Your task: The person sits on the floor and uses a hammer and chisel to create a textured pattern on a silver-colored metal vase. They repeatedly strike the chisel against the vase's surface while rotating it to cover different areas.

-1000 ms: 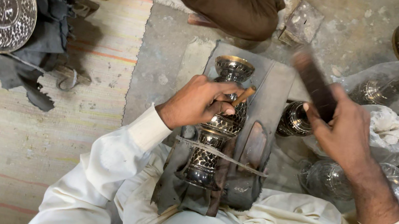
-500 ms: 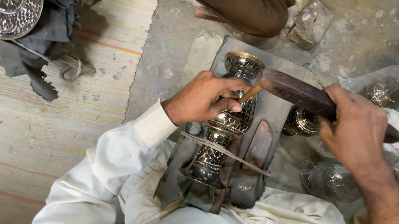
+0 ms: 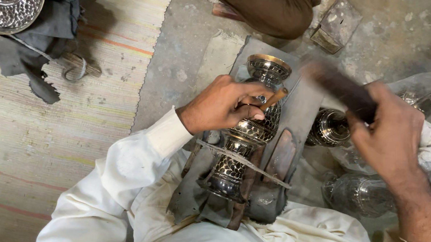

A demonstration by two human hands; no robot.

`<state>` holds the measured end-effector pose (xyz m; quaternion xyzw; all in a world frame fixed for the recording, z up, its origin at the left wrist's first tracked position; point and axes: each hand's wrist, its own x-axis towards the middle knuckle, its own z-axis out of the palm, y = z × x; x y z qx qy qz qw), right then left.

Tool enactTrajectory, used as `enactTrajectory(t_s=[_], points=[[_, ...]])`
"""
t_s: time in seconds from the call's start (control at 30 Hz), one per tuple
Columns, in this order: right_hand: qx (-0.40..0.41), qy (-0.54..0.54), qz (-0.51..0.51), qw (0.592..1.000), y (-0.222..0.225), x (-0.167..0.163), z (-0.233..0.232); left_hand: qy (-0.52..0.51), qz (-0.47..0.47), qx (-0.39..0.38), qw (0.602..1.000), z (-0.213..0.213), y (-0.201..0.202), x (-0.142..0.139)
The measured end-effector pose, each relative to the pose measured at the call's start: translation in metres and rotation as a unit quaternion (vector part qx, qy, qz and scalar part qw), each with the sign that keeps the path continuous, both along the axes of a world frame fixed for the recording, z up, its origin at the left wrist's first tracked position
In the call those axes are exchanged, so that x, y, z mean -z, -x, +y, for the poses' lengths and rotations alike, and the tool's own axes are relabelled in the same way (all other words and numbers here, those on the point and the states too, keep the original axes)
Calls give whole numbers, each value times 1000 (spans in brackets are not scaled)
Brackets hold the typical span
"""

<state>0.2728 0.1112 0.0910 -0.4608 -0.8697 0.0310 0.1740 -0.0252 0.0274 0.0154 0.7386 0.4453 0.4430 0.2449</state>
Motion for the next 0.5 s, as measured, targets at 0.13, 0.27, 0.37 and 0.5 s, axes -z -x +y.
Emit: enactTrajectory(t_s=[0.13, 0.27, 0.37, 0.5], points=[[-71, -60, -109, 990, 1, 0, 2, 70, -2, -14, 997, -1, 1, 0], [6, 24, -30, 999, 1, -5, 4, 9, -10, -3, 1000, 1, 1, 0], [-62, -58, -72, 994, 3, -7, 6, 27, 4, -10, 1000, -1, 2, 2], [-59, -34, -35, 997, 6, -7, 5, 38, -18, -14, 999, -2, 4, 8]])
